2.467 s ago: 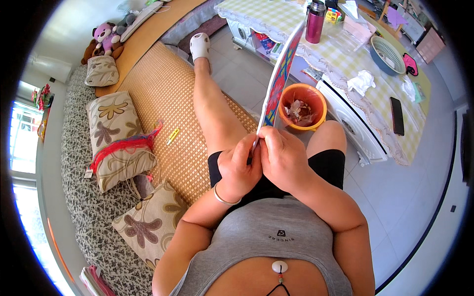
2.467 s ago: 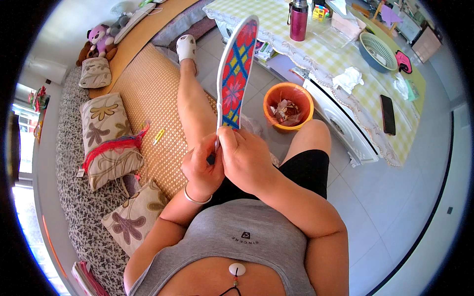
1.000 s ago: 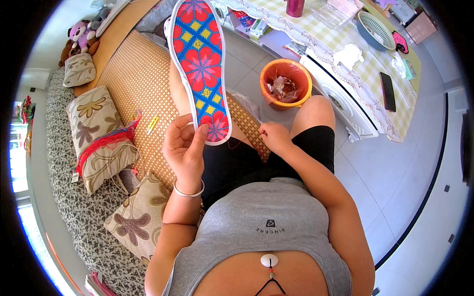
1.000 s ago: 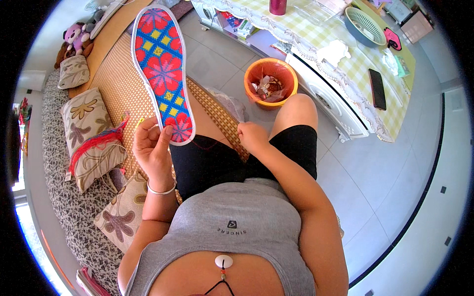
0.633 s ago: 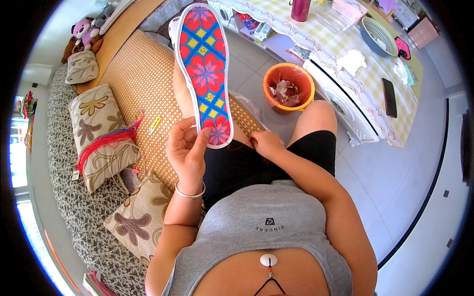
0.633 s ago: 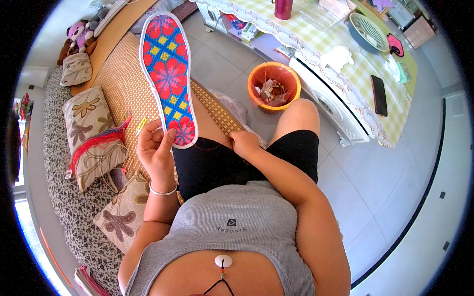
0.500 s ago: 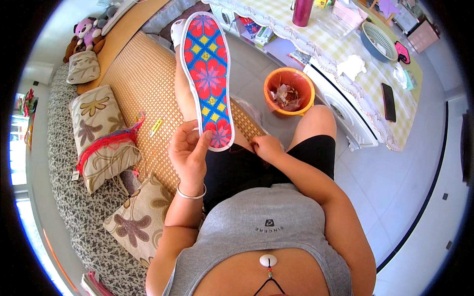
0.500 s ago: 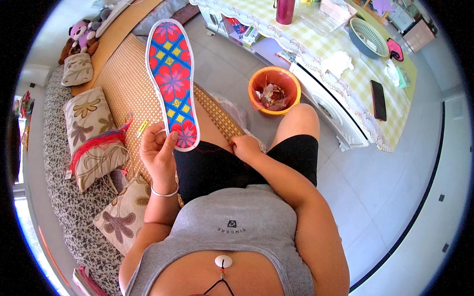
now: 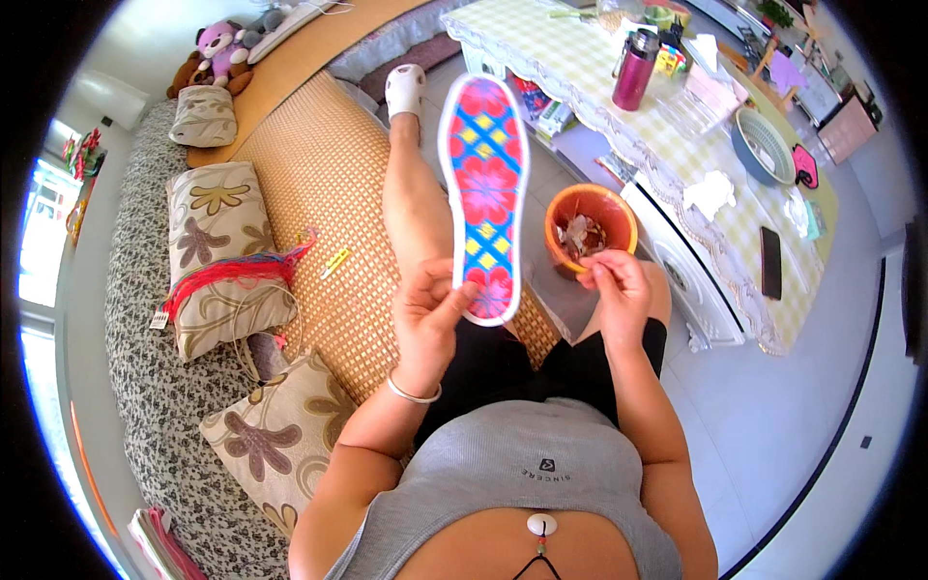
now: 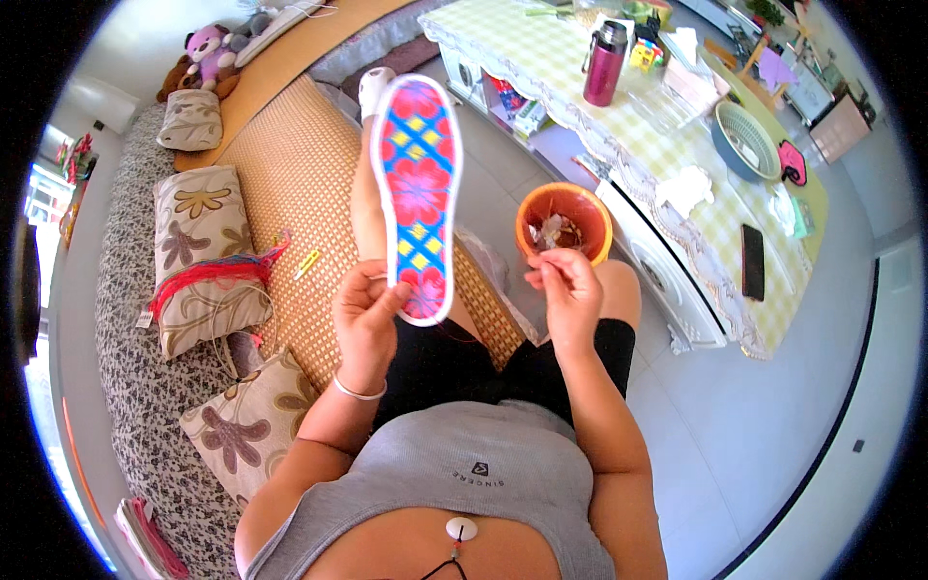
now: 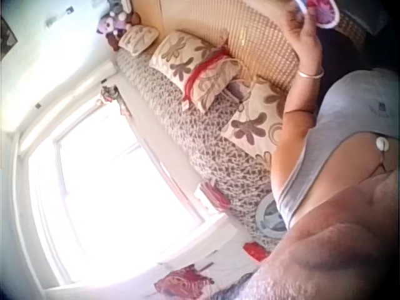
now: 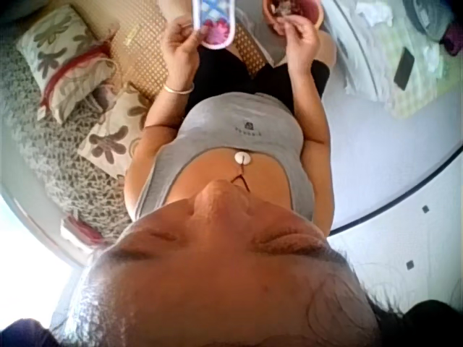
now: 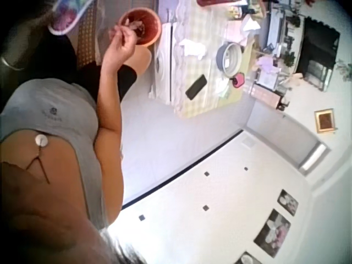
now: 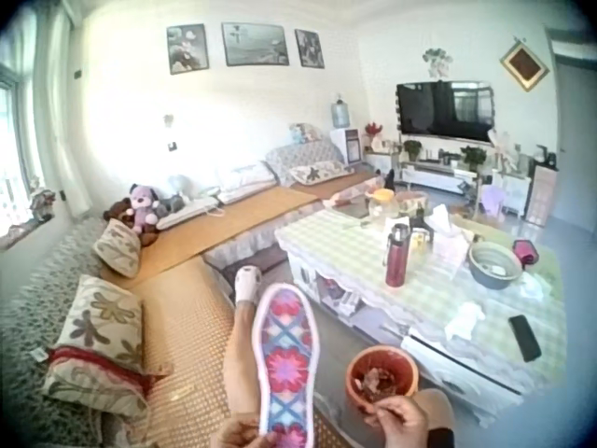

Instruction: The person sews the edge of a colorful embroidered shoe sole by hand using a needle and red thread, pulling the thread tight through each stitch.

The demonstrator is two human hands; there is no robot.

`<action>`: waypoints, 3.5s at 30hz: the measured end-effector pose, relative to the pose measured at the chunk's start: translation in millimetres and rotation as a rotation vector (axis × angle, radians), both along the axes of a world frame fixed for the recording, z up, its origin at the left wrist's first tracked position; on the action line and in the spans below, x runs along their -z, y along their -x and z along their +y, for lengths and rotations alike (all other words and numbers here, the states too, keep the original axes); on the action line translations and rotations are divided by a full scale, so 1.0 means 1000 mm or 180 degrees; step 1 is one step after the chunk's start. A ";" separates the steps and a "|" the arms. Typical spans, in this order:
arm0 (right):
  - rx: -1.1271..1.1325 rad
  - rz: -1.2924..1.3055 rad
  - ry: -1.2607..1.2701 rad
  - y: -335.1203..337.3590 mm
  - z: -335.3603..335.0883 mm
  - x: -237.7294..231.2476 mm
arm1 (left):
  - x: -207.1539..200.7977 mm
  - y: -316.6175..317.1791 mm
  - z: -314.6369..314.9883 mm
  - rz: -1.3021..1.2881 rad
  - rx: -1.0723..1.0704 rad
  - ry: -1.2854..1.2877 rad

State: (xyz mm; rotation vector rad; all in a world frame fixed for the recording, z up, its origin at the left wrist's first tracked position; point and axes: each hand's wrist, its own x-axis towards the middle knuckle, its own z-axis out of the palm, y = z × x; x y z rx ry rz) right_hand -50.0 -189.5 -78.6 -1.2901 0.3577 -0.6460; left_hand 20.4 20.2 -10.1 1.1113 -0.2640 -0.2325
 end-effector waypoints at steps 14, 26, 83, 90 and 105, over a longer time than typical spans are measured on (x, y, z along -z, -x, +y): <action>0.0082 -0.0298 -0.0367 0.029 -0.003 -0.034 | 0.012 0.023 -0.005 0.0156 0.0705 -0.0191; -0.0188 -0.0563 -0.0612 0.036 0.010 -0.051 | 0.001 0.037 0.004 0.0044 0.0384 -0.0214; -0.0516 -0.0318 0.3799 0.005 0.058 -0.101 | -0.010 0.032 -0.013 -0.2196 -0.0500 -0.1816; -0.0564 -0.0316 0.3206 0.000 0.063 -0.092 | -0.002 0.031 -0.013 -0.2549 -0.0589 -0.1902; -0.1681 0.0317 -0.2203 0.000 0.047 -0.071 | -0.005 0.020 -0.008 0.0036 0.0769 0.0169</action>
